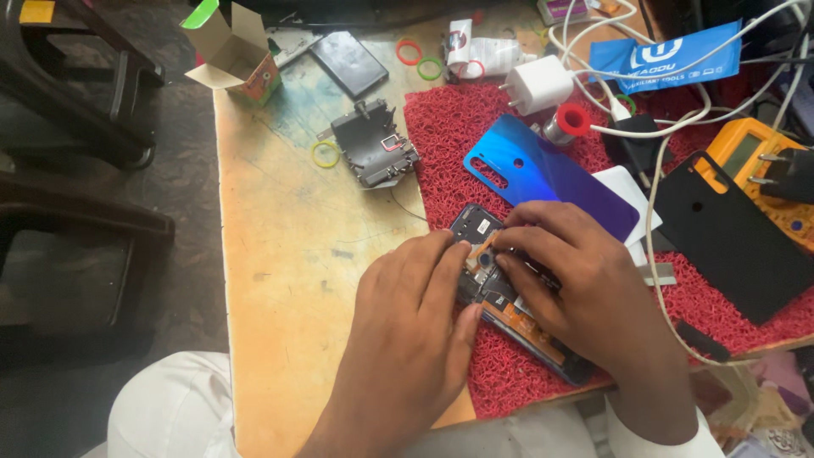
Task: The person disassembles a smartphone, removes the back cover, and manipulates internal components. They then reassemble the device by placing the back cover back on and pressing it into place.
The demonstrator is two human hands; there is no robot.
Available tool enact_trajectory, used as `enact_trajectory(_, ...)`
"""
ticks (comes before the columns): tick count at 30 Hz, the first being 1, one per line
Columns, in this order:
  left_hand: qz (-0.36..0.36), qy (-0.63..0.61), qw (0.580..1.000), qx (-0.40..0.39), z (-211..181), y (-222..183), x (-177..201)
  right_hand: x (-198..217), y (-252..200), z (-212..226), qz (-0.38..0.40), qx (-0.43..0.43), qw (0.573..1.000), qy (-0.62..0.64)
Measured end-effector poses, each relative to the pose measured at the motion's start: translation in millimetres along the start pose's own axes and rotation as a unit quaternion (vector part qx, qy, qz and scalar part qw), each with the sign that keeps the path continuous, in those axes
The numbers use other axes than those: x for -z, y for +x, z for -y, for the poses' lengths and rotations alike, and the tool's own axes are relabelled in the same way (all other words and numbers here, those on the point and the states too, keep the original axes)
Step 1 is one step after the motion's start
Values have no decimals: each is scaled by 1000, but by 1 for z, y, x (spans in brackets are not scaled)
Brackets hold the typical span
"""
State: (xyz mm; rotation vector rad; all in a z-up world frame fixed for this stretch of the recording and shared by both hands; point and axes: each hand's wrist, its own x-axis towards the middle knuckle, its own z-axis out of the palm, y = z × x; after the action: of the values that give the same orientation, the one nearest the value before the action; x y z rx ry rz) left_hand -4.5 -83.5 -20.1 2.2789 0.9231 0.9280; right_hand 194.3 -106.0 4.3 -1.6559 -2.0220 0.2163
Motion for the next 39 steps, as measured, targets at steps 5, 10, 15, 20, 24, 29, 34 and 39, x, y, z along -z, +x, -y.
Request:
enact_trajectory(5,6,-1,1000,1,2,-3,0,-1,-2,-1,-4,8,1000,1)
enact_trajectory(10,0,4,1000,-3,3,-4,-1,-2,-4,-4,-11,23,1000,-1)
enact_trajectory(15,-1,14,1000,-11,4,-5,-2,-2,-4,-1,-11,17,1000,-13)
enact_trajectory(20,0,25,1000,-15,4,-5,-3,-3,-9,5,-22,3,1000,-17)
enact_trajectory(24,-2,27,1000,-13,4,-4,-3,-4,-15,4,-26,-1,999,-24)
enact_trajectory(29,-4,35,999,-19,4,-5,-4,-6,-19,8,-28,-10,999,-31)
enact_trajectory(34,1,45,999,-23,4,-6,-4,-6,-20,15,-24,-8,997,-79)
enact_trajectory(39,8,49,998,-28,7,-8,-8,-7,-22,15,-23,-14,998,-61)
